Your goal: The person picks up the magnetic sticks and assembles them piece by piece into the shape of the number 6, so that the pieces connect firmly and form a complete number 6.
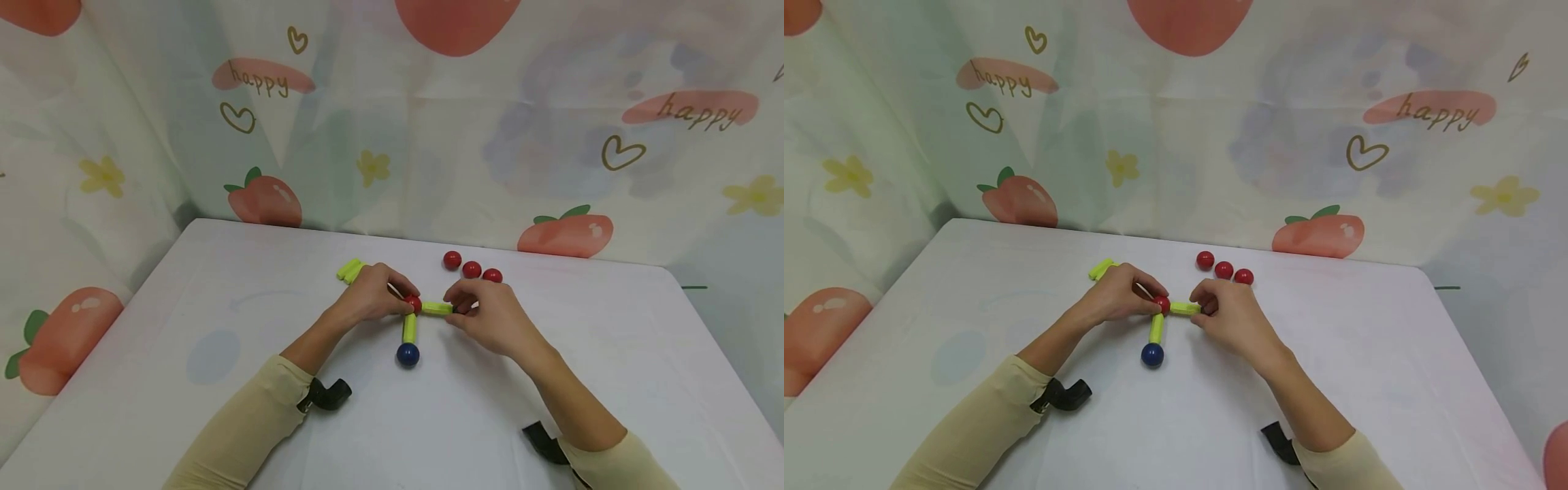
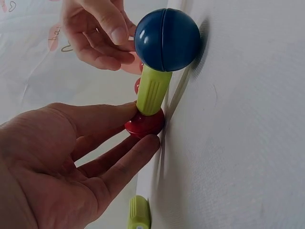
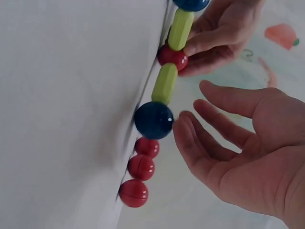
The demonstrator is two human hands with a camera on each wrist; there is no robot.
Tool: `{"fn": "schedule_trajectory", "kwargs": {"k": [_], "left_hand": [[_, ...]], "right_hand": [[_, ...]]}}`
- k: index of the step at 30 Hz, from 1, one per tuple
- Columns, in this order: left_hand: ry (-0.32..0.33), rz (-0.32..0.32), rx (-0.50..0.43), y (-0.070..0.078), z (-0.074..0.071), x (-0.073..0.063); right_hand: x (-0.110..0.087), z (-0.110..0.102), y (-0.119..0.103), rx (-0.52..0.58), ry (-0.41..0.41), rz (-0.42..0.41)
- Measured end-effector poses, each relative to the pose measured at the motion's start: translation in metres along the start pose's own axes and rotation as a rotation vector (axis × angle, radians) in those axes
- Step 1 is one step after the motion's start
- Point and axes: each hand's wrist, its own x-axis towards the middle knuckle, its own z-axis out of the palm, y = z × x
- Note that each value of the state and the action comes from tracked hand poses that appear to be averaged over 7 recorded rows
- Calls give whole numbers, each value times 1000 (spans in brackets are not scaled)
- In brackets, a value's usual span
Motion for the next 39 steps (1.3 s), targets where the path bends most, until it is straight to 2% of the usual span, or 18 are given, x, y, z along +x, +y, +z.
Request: {"fn": "schedule_trajectory", "kwargs": {"k": [3, 6, 18, 24, 39], "left_hand": [[-1, 1, 3, 0, 0, 0], [0, 6, 6, 0, 0, 0], [-6, -6, 7, -3, -1, -2], [12, -3, 3, -4, -3, 0], [-10, -33, 17, 3, -1, 1]], "right_hand": [[3, -3, 6, -12, 19, 46], [5, -4, 9, -12, 2, 84], [15, -1, 14, 20, -70, 139], [19, -2, 13, 15, -68, 138], [16, -6, 17, 21, -73, 129]]}}
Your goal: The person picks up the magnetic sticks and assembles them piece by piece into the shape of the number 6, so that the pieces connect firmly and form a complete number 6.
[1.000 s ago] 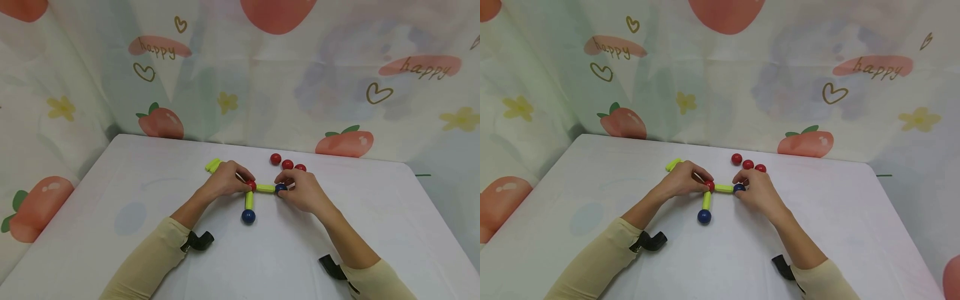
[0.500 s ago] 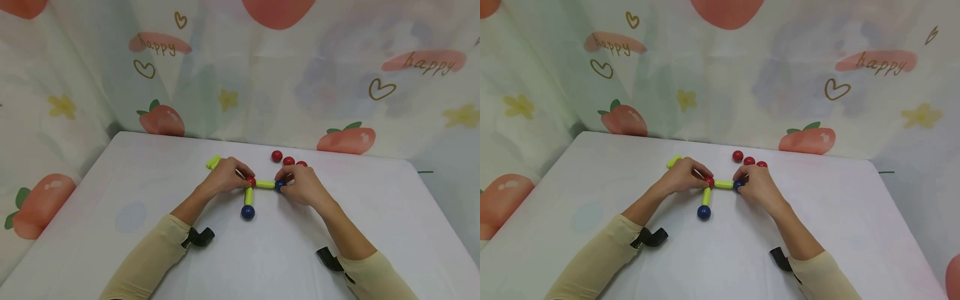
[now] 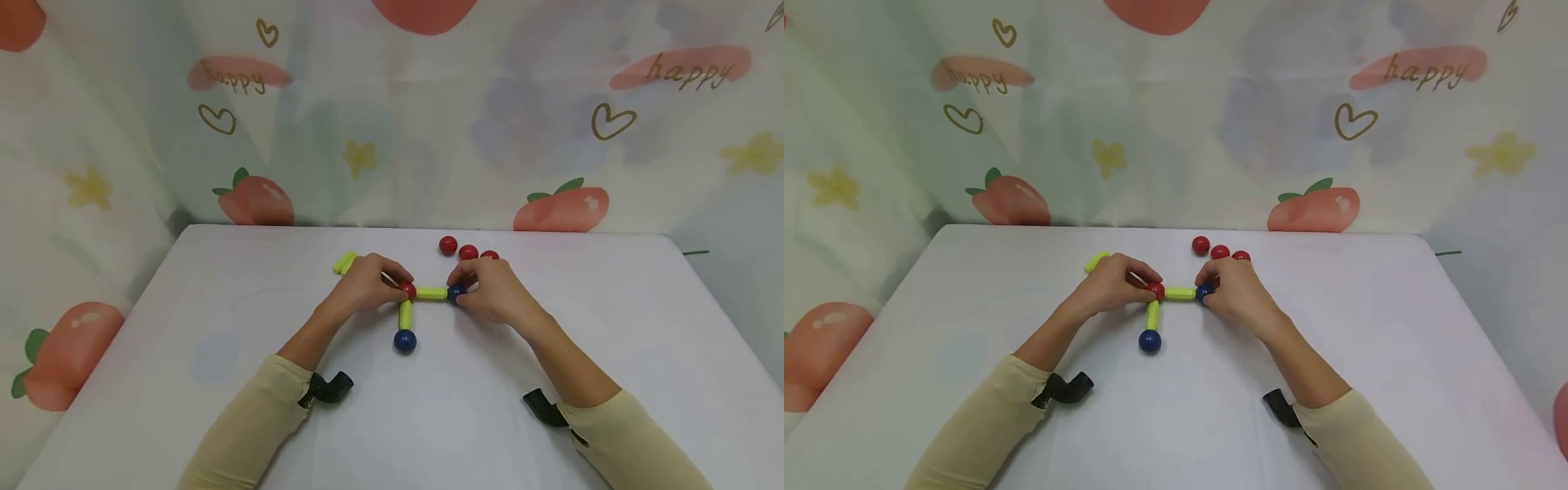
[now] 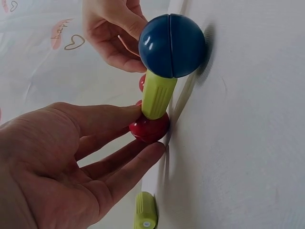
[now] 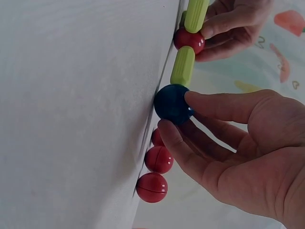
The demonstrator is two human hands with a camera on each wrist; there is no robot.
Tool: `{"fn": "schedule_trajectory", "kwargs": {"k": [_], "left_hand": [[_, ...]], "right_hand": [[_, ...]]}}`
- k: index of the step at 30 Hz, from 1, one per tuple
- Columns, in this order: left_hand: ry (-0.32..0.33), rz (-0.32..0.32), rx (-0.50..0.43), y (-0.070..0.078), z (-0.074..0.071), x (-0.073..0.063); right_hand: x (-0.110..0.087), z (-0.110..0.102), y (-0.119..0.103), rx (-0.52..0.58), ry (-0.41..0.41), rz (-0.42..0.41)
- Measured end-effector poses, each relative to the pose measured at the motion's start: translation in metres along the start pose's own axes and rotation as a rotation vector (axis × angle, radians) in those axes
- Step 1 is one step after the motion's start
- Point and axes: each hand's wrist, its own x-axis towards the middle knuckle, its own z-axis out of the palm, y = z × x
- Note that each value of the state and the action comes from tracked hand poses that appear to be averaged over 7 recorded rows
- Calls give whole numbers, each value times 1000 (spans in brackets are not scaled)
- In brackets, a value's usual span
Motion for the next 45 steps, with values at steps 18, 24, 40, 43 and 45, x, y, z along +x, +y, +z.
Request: {"fn": "schedule_trajectory", "kwargs": {"k": [18, 24, 40, 43, 45], "left_hand": [[268, 34, 156, -7, -24, -3], [319, -15, 207, -13, -25, -1], [341, -72, 469, -17, -13, 5], [339, -74, 484, -16, -6, 6], [336, -80, 495, -15, -1, 6]], "right_hand": [[0, -2, -1, 5, 5, 16], [1, -1, -1, 15, -2, 11], [3, 1, -8, 31, -8, -9], [1, -1, -4, 16, -7, -20], [0, -2, -1, 4, -4, -34]]}}
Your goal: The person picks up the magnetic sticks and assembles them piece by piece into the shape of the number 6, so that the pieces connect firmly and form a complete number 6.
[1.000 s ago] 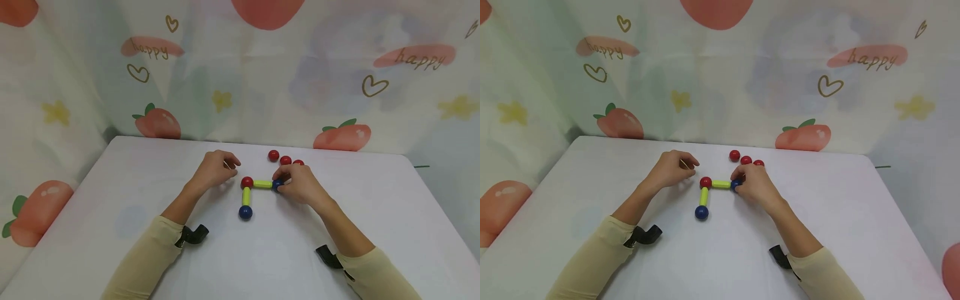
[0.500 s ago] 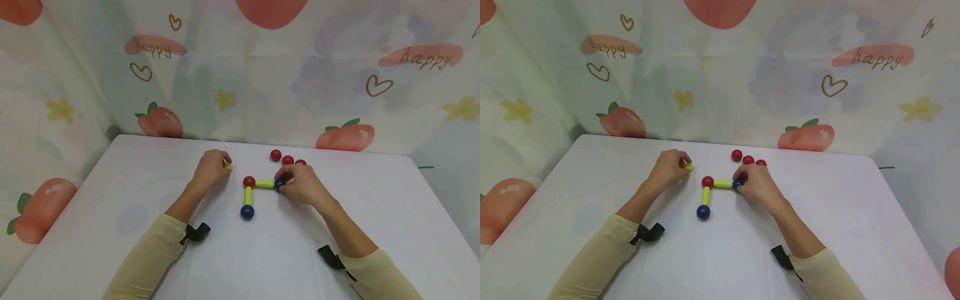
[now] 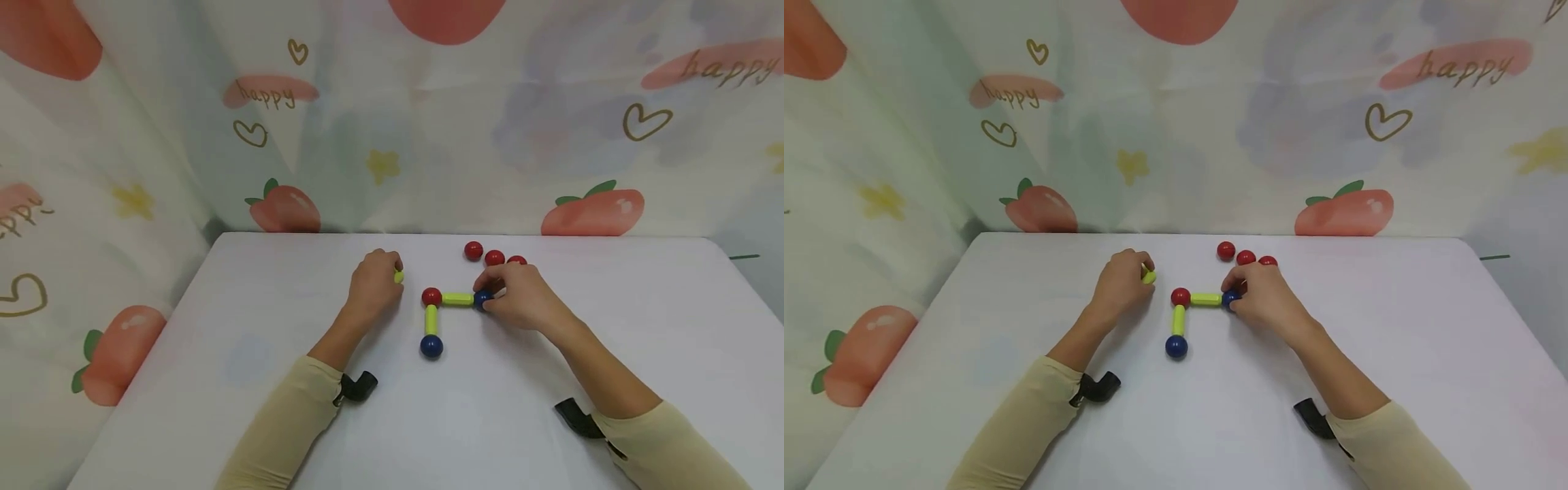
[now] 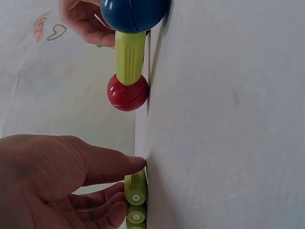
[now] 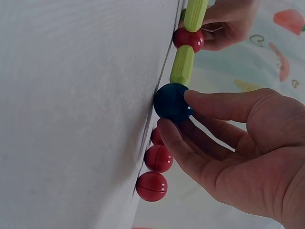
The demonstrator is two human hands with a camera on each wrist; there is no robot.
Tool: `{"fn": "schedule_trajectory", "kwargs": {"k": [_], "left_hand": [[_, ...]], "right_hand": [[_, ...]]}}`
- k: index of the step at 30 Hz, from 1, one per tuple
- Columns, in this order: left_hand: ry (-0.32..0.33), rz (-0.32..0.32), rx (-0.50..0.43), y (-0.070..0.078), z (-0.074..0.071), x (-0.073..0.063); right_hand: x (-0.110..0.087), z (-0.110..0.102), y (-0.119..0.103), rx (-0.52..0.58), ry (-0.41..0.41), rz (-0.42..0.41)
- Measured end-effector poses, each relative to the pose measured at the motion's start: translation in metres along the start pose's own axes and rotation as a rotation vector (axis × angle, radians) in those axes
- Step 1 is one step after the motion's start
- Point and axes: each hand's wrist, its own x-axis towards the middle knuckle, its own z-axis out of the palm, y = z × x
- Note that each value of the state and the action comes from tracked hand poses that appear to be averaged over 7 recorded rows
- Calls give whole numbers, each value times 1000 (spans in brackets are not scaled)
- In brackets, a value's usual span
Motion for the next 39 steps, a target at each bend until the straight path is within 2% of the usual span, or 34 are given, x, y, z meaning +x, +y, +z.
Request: {"fn": "schedule_trajectory", "kwargs": {"k": [7, 11, 19, 22, 25, 28, 32, 39], "left_hand": [[-3, -35, 11, 18, 15, -3], [-4, -43, -13, 28, 24, -8], [7, -76, -76, 47, 33, -17], [1, -65, -96, 47, 34, -20], [10, -58, -94, 39, 27, -20], [35, -34, -77, 27, 12, -15], [23, -7, -69, 17, -6, -9], [-1, -22, -111, 12, -13, -12]], "right_hand": [[-7, -11, 13, -36, -8, -34], [-12, -16, 21, -56, -17, -32], [-20, -25, 33, -90, -38, -39], [-21, -26, 36, -95, -47, -40], [-17, -20, 32, -71, -45, -47], [-9, -11, 22, -34, -15, -56], [-2, -5, 14, -4, 20, -58], [1, -1, 9, 10, 6, -59]]}}
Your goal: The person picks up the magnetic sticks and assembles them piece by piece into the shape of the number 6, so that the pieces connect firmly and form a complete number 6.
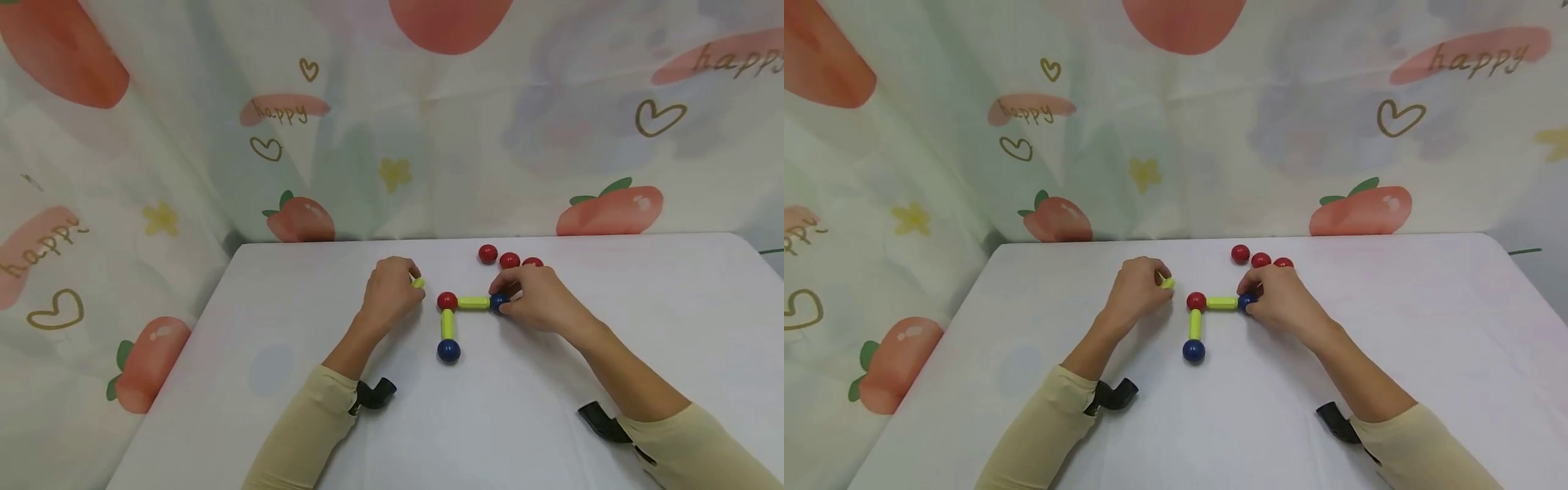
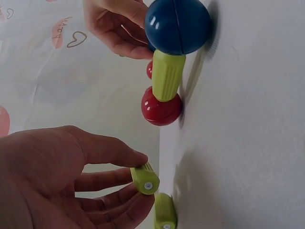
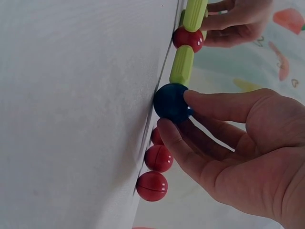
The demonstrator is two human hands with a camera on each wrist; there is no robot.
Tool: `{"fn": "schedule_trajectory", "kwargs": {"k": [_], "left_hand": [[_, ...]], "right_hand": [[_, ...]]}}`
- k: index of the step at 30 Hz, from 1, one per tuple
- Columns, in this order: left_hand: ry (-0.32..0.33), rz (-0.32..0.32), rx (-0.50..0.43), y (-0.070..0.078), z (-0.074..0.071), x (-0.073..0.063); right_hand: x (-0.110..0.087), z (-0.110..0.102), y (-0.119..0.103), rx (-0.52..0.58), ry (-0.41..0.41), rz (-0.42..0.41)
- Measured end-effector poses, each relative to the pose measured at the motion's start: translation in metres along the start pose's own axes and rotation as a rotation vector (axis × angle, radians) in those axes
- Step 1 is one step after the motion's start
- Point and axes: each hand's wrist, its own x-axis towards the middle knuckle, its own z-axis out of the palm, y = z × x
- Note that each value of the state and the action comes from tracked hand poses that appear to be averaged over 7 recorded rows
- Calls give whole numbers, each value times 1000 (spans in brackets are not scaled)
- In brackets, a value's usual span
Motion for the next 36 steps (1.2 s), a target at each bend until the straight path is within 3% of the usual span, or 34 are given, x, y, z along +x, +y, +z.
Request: {"fn": "schedule_trajectory", "kwargs": {"k": [6, 11, 15, 21, 26, 36], "left_hand": [[-29, -22, -39, 5, -5, -3], [-41, -21, -131, 12, -9, -9], [-72, -43, -208, 15, -13, -17], [-137, -22, -245, 21, -23, -28], [-189, -51, -260, 22, -31, -42], [-259, -6, -383, 40, -4, -69]], "right_hand": [[1, 0, 0, -3, -6, 0], [0, -2, 2, -14, -2, 0], [3, -2, 0, -1, -19, -8], [1, -1, -1, 8, -15, 26], [4, 2, -4, 19, -20, 12], [-13, -20, 22, -67, -29, 24]]}}
